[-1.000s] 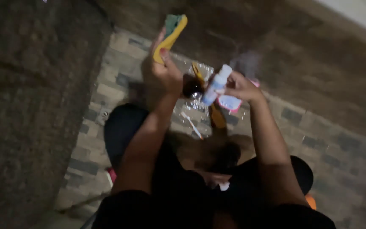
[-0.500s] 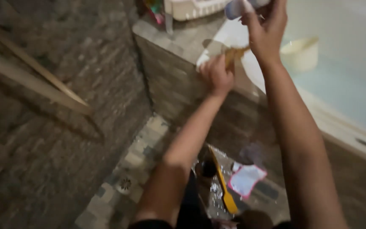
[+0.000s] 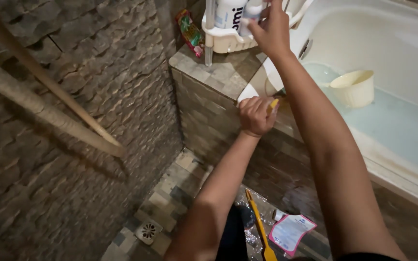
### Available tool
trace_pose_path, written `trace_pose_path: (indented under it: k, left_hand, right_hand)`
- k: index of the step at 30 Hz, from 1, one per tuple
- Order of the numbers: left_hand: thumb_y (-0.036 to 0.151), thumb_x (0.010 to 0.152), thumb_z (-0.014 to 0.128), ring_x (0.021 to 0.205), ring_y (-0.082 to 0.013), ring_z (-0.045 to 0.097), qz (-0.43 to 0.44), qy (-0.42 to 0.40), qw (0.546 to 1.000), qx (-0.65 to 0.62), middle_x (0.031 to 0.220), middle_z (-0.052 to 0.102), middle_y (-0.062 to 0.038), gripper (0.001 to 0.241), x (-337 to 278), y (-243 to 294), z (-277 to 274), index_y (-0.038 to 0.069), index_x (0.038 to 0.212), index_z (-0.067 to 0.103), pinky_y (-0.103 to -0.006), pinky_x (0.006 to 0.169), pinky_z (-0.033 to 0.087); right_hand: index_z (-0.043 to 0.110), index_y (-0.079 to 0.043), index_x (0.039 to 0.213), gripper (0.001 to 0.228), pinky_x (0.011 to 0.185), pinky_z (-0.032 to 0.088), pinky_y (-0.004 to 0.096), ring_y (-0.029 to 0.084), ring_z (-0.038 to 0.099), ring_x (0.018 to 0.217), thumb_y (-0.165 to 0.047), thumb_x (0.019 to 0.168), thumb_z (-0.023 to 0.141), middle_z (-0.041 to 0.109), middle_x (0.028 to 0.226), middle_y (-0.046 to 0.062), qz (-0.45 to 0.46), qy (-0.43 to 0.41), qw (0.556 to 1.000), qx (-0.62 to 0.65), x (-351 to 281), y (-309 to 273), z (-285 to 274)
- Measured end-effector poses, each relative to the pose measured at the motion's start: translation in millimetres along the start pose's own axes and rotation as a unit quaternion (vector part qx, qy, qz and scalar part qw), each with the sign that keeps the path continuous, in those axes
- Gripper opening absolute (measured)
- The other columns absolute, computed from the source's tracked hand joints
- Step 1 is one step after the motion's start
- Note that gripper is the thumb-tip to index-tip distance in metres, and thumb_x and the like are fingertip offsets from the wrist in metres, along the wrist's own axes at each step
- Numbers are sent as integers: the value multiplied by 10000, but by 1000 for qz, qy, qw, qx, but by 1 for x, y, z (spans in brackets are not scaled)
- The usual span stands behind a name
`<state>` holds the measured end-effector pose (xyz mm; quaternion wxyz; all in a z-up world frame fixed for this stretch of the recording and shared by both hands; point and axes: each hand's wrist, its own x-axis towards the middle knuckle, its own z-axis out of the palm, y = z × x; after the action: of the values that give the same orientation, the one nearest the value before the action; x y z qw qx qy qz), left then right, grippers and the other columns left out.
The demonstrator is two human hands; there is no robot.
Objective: The person cleans a plastic corner organizer shelf by hand with a yellow sponge, wipes several bottles and containers, and repositions the organizer on the edge of a bathtub.
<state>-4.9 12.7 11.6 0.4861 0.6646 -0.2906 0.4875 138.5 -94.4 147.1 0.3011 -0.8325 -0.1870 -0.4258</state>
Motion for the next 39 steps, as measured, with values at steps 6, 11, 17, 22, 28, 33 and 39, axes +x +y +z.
trace_pose_path:
  k: [6, 11, 17, 22, 28, 33, 39]
  left_hand:
    - [252, 957, 663, 808, -270, 648, 8, -23, 1000, -10, 840, 691, -66, 178, -5, -7, 1, 79, 935, 698, -420, 771, 437]
    - [261, 961, 669, 856, -263, 666, 12, -15, 1000, -7, 920, 711, -73, 185, -10, -10, 6, 77, 963, 689, -417, 798, 451]
    - [278, 960, 648, 895, -259, 673, 13, -10, 1000, 5, 955, 720, -70, 197, -12, -10, 8, 85, 969, 688, -416, 804, 451]
    - [268, 952, 654, 842, -268, 662, -11, -33, 999, 7, 863, 707, -53, 169, -10, -2, 4, 118, 933, 729, -436, 772, 443]
    - [212, 1012, 643, 1029, -281, 681, -40, -30, 995, -89, 1050, 738, -59, 159, -14, 22, -17, 103, 1108, 709, -438, 976, 495]
    - [214, 1040, 590, 1238, -320, 650, -83, -12, 982, -167, 1242, 713, -98, 223, -89, 42, -44, 70, 1188, 675, -422, 1104, 493]
    - [189, 1119, 539, 1119, -210, 660, -393, -34, 885, -250, 1165, 718, -104, 235, -239, 30, -50, 3, 1210, 649, -332, 1040, 511]
  right_hand:
    - [614, 0, 1196, 509, 686, 572, 379, 290, 755, 780, -155, 845, 948, 761, 885, 155, -60, -4, 998, -36, -2, -12, -1]
    - [690, -6, 1138, 348, 649, 561, 357, 250, 743, 712, -145, 890, 890, 761, 824, 136, 20, 14, 998, -60, -8, 1, -6]
    - [696, 10, 1154, 206, 680, 558, 330, 182, 726, 735, -93, 1004, 795, 759, 826, 99, 80, 69, 994, 5, -43, -27, -37]
    - [611, 15, 1268, 209, 822, 612, 280, 131, 723, 1005, -50, 1071, 630, 713, 1098, 70, 144, 43, 952, 265, -118, -112, -100]
    - [670, 41, 1025, 168, 685, 567, 267, 131, 683, 751, -111, 1049, 604, 735, 919, 99, 330, -73, 882, 328, -298, -152, -148]
    - [700, 1, 1169, 232, 737, 613, 282, 154, 731, 878, -132, 989, 639, 765, 998, 127, 479, -201, 808, 279, -479, -81, -67]
    - [437, -29, 1481, 903, 1101, 415, 522, 482, 492, 1273, -392, 773, 865, 534, 1373, 303, 383, -310, 870, 7, -644, -45, 10]
